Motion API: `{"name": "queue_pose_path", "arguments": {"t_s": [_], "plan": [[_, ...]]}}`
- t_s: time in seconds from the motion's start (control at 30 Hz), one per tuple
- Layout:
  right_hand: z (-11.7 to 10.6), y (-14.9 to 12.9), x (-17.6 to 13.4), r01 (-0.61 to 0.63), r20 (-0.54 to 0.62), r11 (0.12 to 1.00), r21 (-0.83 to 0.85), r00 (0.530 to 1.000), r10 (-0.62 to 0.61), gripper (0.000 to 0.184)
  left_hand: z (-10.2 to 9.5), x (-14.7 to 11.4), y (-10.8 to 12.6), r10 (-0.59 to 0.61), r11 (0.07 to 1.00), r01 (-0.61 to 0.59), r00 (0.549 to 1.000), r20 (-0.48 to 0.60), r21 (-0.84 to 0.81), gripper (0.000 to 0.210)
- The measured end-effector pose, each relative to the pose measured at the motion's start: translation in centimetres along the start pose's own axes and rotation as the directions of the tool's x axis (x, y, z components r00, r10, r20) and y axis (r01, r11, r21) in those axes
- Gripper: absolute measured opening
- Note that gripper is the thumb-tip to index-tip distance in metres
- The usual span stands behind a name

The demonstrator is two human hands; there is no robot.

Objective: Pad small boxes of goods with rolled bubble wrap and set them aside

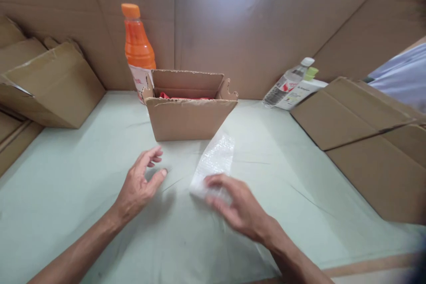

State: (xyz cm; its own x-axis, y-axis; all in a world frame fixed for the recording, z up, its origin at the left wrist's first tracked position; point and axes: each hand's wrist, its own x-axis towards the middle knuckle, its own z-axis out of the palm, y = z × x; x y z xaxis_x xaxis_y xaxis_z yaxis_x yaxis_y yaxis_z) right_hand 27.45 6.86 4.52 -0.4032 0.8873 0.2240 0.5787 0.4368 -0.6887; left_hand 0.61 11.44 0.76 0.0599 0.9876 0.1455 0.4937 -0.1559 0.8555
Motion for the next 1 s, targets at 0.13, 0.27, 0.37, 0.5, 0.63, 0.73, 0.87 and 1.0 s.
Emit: {"name": "queue_pose_path", "arguments": {"t_s": [0.13, 0.27, 0.37, 0.5, 0.63, 0.73, 0.87, 1.0], "plan": [[-0.6, 0.8, -0.4, -0.006, 0.054, 1.000, -0.025, 0.999, 0.007, 0.045, 1.4, -2.3, 0.4, -0.046, 0.996, 0.025, 0.964, 0.262, 0.083, 0.043], [-1.5, 7.1, 2.3, -0.309, -0.229, 0.870, -0.385, 0.945, 0.234, 0.035, 3.8, -3.3, 1.9, 0.052, 0.920, -0.199, 0.915, 0.399, 0.337, 0.048], [-0.4, 9.7, 3.5, -0.275, -0.204, 0.784, -0.556, 0.960, 0.192, 0.026, 5.3, -4.6, 3.4, 0.050, 0.837, -0.319, 0.854, 0.519, 0.445, 0.046], [2.6, 8.3, 3.0, -0.136, -0.132, 0.814, -0.564, 0.989, 0.074, 0.023, 5.4, -7.9, 3.6, 0.039, 0.862, -0.329, 0.801, 0.597, 0.385, 0.058], [5.1, 5.6, 2.9, 0.055, -0.040, 0.827, -0.559, 0.995, -0.093, 0.029, 3.5, -12.7, 1.9, 0.006, 0.972, -0.117, 0.879, 0.477, 0.202, 0.061], [6.0, 4.7, 3.7, 0.108, 0.023, 0.808, -0.579, 0.993, -0.116, 0.034, 2.3, -15.7, 1.2, -0.149, 0.987, 0.162, 0.883, 0.445, 0.009, 0.058], [5.4, 4.7, 3.4, 0.090, 0.087, 0.842, -0.532, 0.995, -0.052, 0.032, 2.0, -17.4, 2.0, -0.201, 0.961, 0.270, 0.825, 0.529, -0.058, 0.046], [2.2, 3.8, -0.9, 0.144, 0.078, 0.868, -0.475, 0.989, -0.122, 0.032, 1.7, -17.2, 3.0, -0.156, 0.985, 0.169, 0.844, 0.514, 0.022, 0.037]]}}
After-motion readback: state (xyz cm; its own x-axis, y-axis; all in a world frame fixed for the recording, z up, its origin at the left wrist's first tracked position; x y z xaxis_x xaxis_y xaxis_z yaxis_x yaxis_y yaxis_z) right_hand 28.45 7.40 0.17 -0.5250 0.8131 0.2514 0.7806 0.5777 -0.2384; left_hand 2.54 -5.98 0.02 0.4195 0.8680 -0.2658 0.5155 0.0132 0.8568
